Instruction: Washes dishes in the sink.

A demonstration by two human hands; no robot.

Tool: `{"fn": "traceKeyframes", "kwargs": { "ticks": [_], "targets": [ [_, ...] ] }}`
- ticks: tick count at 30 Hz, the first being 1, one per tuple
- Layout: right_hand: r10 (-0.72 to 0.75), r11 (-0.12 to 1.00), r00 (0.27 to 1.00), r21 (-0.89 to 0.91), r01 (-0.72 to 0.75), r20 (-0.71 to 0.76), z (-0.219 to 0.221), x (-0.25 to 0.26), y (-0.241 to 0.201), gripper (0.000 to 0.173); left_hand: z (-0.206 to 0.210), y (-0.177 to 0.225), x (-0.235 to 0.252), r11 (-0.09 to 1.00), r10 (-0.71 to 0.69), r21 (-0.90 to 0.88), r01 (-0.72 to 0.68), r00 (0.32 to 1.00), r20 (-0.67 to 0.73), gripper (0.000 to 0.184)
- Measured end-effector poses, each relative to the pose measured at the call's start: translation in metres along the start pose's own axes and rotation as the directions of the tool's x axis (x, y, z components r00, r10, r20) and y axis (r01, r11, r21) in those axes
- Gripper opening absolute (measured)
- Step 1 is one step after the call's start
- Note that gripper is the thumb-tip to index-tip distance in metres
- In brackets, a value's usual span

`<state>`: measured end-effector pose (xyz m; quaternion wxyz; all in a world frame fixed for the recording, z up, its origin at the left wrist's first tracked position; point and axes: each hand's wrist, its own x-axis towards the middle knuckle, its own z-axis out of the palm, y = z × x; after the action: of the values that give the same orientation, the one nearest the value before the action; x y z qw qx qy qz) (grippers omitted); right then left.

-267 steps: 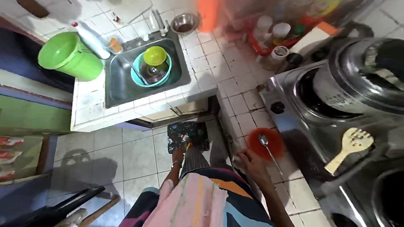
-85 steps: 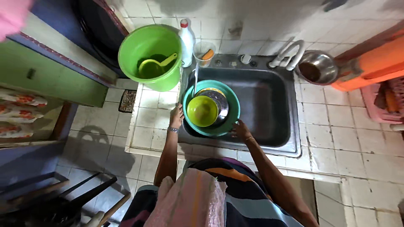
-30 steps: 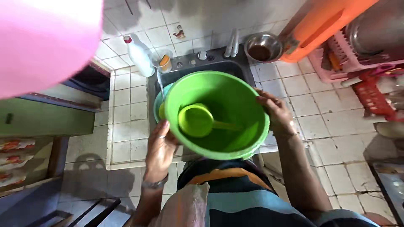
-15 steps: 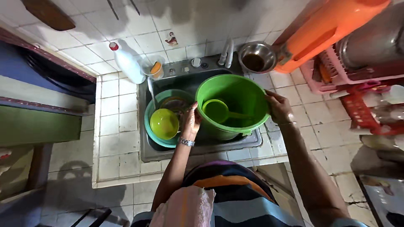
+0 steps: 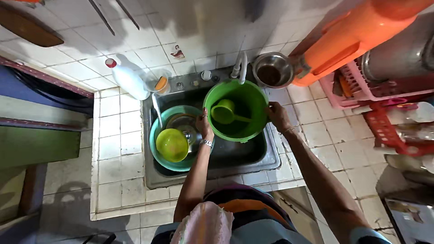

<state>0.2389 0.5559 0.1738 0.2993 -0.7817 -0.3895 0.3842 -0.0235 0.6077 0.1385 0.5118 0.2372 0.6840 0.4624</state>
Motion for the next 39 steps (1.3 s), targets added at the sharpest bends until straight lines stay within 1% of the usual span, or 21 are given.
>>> {"fn": "traceKeyframes", "kwargs": {
  "ticks": [4,5,7,9,11,13,14,17,19,20,22,24,26,29,33,37,39],
  "targets": [
    [-0.035,0.999,0.998,-0.031,0.037,0.050,0.005,0.012,-0.006,0.038,-0.001,-0.006,0.019,0.997,0.021,0.081,-0.019,0.999,-0.027,0.057],
    [-0.039,0.997,0.997,-0.060,0.042,0.061,0.005,0.016,-0.010,0.038,-0.002,-0.006,0.022,0.996,0.013,0.093,-0.011,1.000,-0.022,0.061],
    [-0.069,0.980,0.996,-0.182,0.077,0.052,0.001,0.026,-0.027,0.039,-0.003,-0.005,0.024,0.994,-0.009,0.109,0.009,1.000,-0.009,0.067],
    [-0.144,0.954,0.990,-0.265,0.140,0.007,0.000,0.044,-0.052,0.045,-0.002,-0.005,0.026,0.995,-0.003,0.103,0.004,1.000,-0.012,0.067],
    [-0.271,0.925,0.961,-0.293,0.242,-0.060,0.006,0.070,-0.073,0.046,-0.002,-0.005,0.029,0.994,0.012,0.110,-0.012,1.000,-0.007,0.064],
    [-0.377,0.888,0.923,-0.314,0.336,-0.077,0.017,0.095,-0.091,0.045,-0.006,-0.005,0.030,0.991,0.015,0.136,-0.016,1.000,0.011,0.064],
    [-0.394,0.875,0.917,-0.330,0.353,-0.064,0.024,0.107,-0.099,0.047,-0.008,-0.004,0.030,0.989,0.018,0.148,-0.021,1.000,0.020,0.063],
    [-0.340,0.868,0.940,-0.383,0.317,0.007,0.041,0.143,-0.106,0.057,-0.019,-0.001,0.028,0.976,0.036,0.212,-0.051,0.997,0.075,0.056],
    [-0.316,0.865,0.947,-0.390,0.315,0.065,0.047,0.157,-0.101,0.063,-0.031,-0.006,0.022,0.984,0.057,0.160,-0.077,0.990,0.126,0.047],
    [-0.311,0.867,0.948,-0.386,0.314,0.071,0.049,0.159,-0.101,0.067,-0.038,-0.009,0.016,0.989,0.055,0.127,-0.075,0.986,0.155,0.047],
    [-0.276,0.883,0.960,-0.385,0.270,0.040,0.048,0.156,-0.102,0.061,-0.055,-0.018,-0.004,0.996,0.054,0.058,-0.067,0.978,0.201,0.048],
    [-0.253,0.897,0.967,-0.370,0.240,0.014,0.045,0.151,-0.105,0.053,-0.073,-0.024,-0.031,0.996,0.065,0.043,-0.076,0.972,0.225,0.046],
    [-0.243,0.894,0.970,-0.391,0.219,-0.014,0.044,0.146,-0.107,0.044,-0.091,-0.033,-0.054,0.994,0.089,0.041,-0.102,0.965,0.248,0.043],
    [-0.244,0.865,0.969,-0.460,0.202,-0.034,0.046,0.138,-0.108,0.038,-0.116,-0.046,-0.078,0.985,0.144,0.057,-0.160,0.963,0.226,0.039],
    [-0.232,0.839,0.972,-0.513,0.179,-0.041,0.048,0.122,-0.112,0.036,-0.144,-0.051,-0.094,0.973,0.198,0.086,-0.213,0.968,0.155,0.038],
    [-0.237,0.831,0.972,-0.519,0.202,-0.001,0.046,0.120,-0.108,0.038,-0.169,-0.053,-0.099,0.970,0.224,0.080,-0.231,0.970,0.092,0.041],
    [-0.261,0.826,0.965,-0.507,0.245,0.040,0.044,0.122,-0.103,0.039,-0.178,-0.052,-0.104,0.970,0.227,0.075,-0.231,0.972,0.058,0.043]
  ]
}}
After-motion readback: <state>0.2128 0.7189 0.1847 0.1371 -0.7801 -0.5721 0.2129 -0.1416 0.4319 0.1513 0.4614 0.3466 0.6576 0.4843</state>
